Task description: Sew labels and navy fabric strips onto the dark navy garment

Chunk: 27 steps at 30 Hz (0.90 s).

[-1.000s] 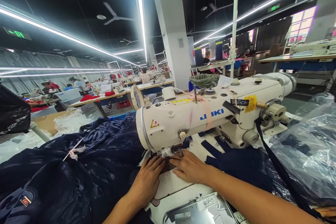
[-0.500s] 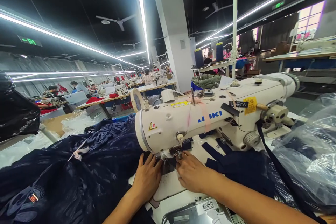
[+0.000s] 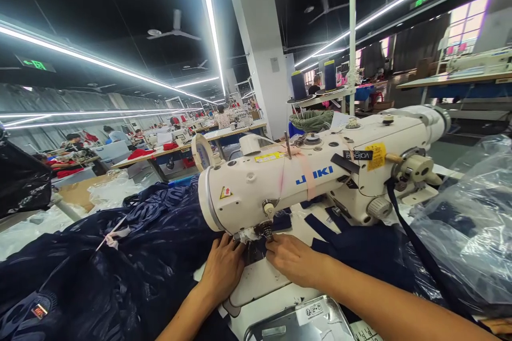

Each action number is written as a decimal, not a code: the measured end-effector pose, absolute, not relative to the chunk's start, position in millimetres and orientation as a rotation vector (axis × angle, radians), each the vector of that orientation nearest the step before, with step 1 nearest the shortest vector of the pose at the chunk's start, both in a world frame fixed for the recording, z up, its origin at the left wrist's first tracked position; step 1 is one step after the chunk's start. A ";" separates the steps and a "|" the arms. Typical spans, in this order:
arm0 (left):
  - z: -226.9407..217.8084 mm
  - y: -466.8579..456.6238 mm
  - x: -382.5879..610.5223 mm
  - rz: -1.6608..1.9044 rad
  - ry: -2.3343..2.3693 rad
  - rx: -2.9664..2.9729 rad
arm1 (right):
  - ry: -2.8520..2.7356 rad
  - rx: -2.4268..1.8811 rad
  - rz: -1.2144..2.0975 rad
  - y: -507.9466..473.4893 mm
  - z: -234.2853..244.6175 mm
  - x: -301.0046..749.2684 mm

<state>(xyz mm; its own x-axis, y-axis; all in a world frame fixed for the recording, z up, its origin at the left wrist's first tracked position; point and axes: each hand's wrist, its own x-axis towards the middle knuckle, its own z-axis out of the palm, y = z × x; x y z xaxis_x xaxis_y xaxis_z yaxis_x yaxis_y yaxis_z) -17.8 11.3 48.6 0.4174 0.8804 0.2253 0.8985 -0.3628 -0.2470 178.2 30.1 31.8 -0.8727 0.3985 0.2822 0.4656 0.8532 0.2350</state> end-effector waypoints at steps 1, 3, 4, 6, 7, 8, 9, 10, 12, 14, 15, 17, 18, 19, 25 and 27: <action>48.4 11.5 -18.0 -0.078 -1.537 -2.349 | -2.799 -0.653 -0.447 31.0 30.7 177.8; 48.4 11.7 -18.3 -0.074 -1.540 -2.353 | -2.783 -0.643 -0.456 31.5 29.0 177.0; 48.5 11.6 -18.4 -0.070 -1.541 -2.353 | -2.778 -0.642 -0.460 31.0 28.6 176.7; 48.8 11.6 -18.4 -0.064 -1.541 -2.356 | -2.780 -0.644 -0.466 28.6 28.7 175.7; 48.9 11.7 -18.4 -0.061 -1.544 -2.356 | -2.786 -0.649 -0.470 26.9 29.1 175.0; 49.1 11.8 -18.4 -0.057 -1.548 -2.357 | -2.794 -0.651 -0.475 25.1 29.8 174.3; 49.2 12.0 -18.3 -0.053 -1.554 -2.358 | -2.801 -0.654 -0.479 23.3 30.5 173.4; 49.3 12.3 -18.2 -0.049 -1.559 -2.360 | -2.805 -0.657 -0.481 21.8 31.2 172.5; 49.8 12.8 -17.9 -0.043 -1.569 -2.364 | -2.801 -0.662 -0.476 19.7 32.5 170.5; 50.2 13.0 -17.5 -0.040 -1.569 -2.367 | -2.795 -0.667 -0.464 18.6 33.3 168.7; 50.3 13.0 -17.3 -0.039 -1.565 -2.367 | -2.794 -0.676 -0.461 18.2 33.6 168.0; 50.4 12.8 -17.0 -0.043 -1.558 -2.359 | -2.804 -0.698 -0.465 17.5 34.3 166.7; 50.4 12.8 -16.9 -0.046 -1.556 -2.354 | -2.810 -0.709 -0.472 17.1 34.8 166.1; 50.4 12.8 -16.7 -0.049 -1.554 -2.350 | -2.815 -0.717 -0.480 16.5 35.5 165.4; 50.4 16.4 -16.4 -0.072 -1.541 -2.346 | -2.839 -0.777 -0.490 12.0 39.4 159.5; 50.7 18.0 -16.1 -0.079 -1.533 -2.347 | -2.820 -0.786 -0.486 12.1 37.2 157.4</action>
<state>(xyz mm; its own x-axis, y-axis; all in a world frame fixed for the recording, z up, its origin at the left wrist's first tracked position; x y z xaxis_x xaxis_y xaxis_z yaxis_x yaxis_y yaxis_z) -16.1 18.0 50.7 0.4179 0.8798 0.2266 0.8984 -0.3631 -0.2469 157.4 12.1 37.2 -0.8457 0.4711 0.2508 0.5278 0.8077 0.2628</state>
